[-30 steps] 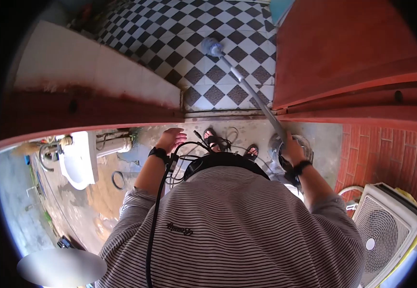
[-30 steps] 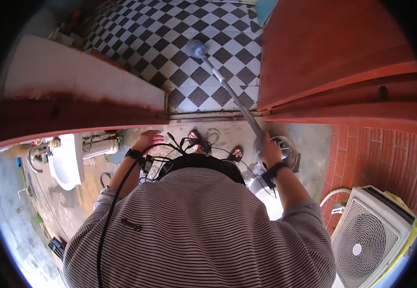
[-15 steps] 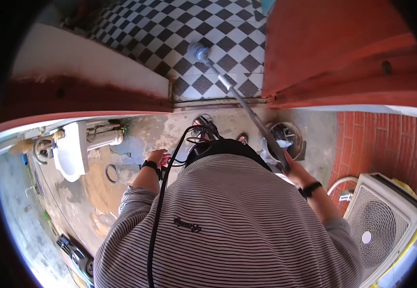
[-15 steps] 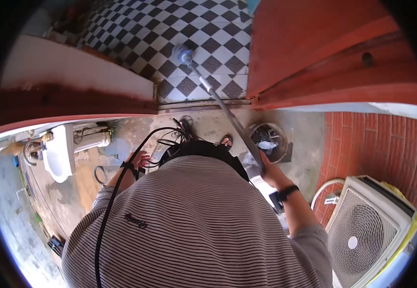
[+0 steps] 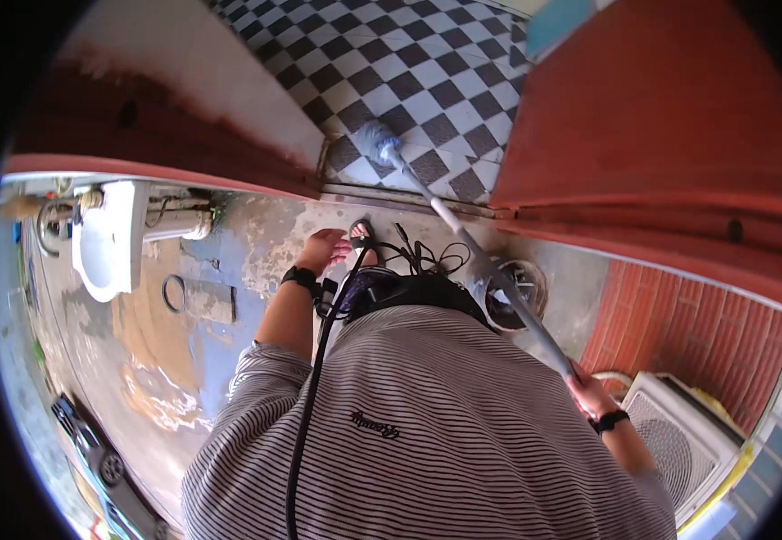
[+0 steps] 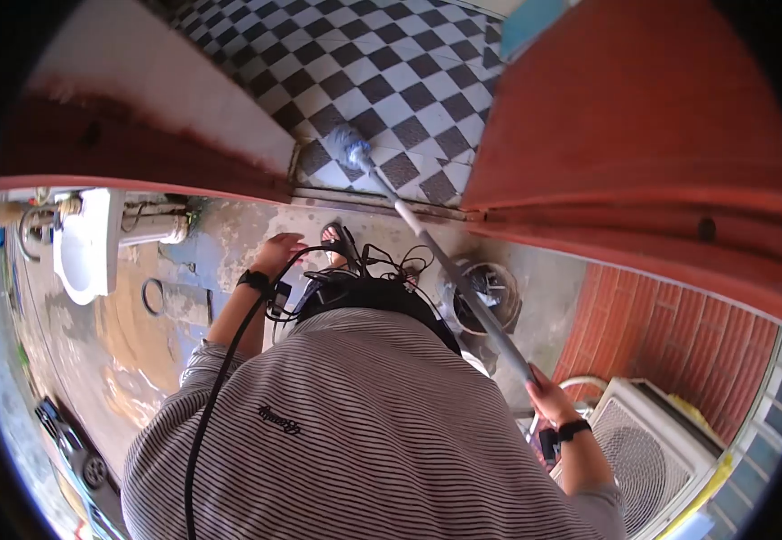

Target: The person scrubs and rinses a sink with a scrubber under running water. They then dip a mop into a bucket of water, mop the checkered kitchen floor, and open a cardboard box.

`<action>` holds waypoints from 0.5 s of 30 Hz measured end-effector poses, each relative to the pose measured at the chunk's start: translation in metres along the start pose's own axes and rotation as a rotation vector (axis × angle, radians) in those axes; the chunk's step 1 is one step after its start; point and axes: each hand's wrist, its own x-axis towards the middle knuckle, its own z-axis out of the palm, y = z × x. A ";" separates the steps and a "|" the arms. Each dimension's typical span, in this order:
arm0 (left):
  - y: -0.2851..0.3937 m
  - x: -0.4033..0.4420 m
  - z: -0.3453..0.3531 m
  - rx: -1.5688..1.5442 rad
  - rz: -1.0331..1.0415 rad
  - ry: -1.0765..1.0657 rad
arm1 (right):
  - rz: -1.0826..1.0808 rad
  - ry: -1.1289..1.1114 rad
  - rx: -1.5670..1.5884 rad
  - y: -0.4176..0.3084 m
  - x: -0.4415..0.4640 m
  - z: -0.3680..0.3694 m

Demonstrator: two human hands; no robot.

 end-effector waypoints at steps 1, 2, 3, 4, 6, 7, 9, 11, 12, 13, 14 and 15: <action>-0.016 0.001 -0.025 -0.089 -0.010 0.053 | -0.049 -0.003 0.009 -0.027 0.020 0.002; -0.030 -0.002 -0.049 -0.177 -0.017 0.103 | -0.099 -0.003 0.020 -0.052 0.050 0.006; -0.044 -0.011 -0.071 -0.257 -0.061 0.203 | -0.176 0.007 0.015 -0.071 0.094 0.013; -0.062 -0.023 -0.095 -0.337 -0.104 0.302 | -0.255 0.015 0.012 -0.098 0.132 0.017; -0.140 -0.038 -0.165 -0.206 -0.058 0.325 | -0.431 -0.066 0.045 -0.210 0.149 0.034; -0.157 -0.053 -0.178 -0.236 -0.142 0.387 | -0.875 0.059 -0.031 -0.212 0.279 0.042; -0.150 -0.104 -0.177 -0.503 -0.346 0.623 | -0.574 -0.122 0.099 -0.345 0.245 0.051; -0.173 -0.131 -0.189 -0.572 -0.383 0.696 | -0.726 -0.130 0.129 -0.426 0.261 0.063; -0.173 -0.149 -0.182 -0.588 -0.358 0.757 | -0.703 -0.151 0.114 -0.462 0.249 0.068; -0.203 -0.150 -0.199 -0.667 -0.350 0.719 | -0.690 -0.051 -0.045 -0.484 0.266 0.072; -0.180 -0.167 -0.180 -0.610 -0.330 0.742 | -0.663 0.044 -0.046 -0.496 0.276 0.076; -0.160 -0.179 -0.166 -0.569 -0.331 0.735 | -0.641 0.143 -0.119 -0.498 0.269 0.075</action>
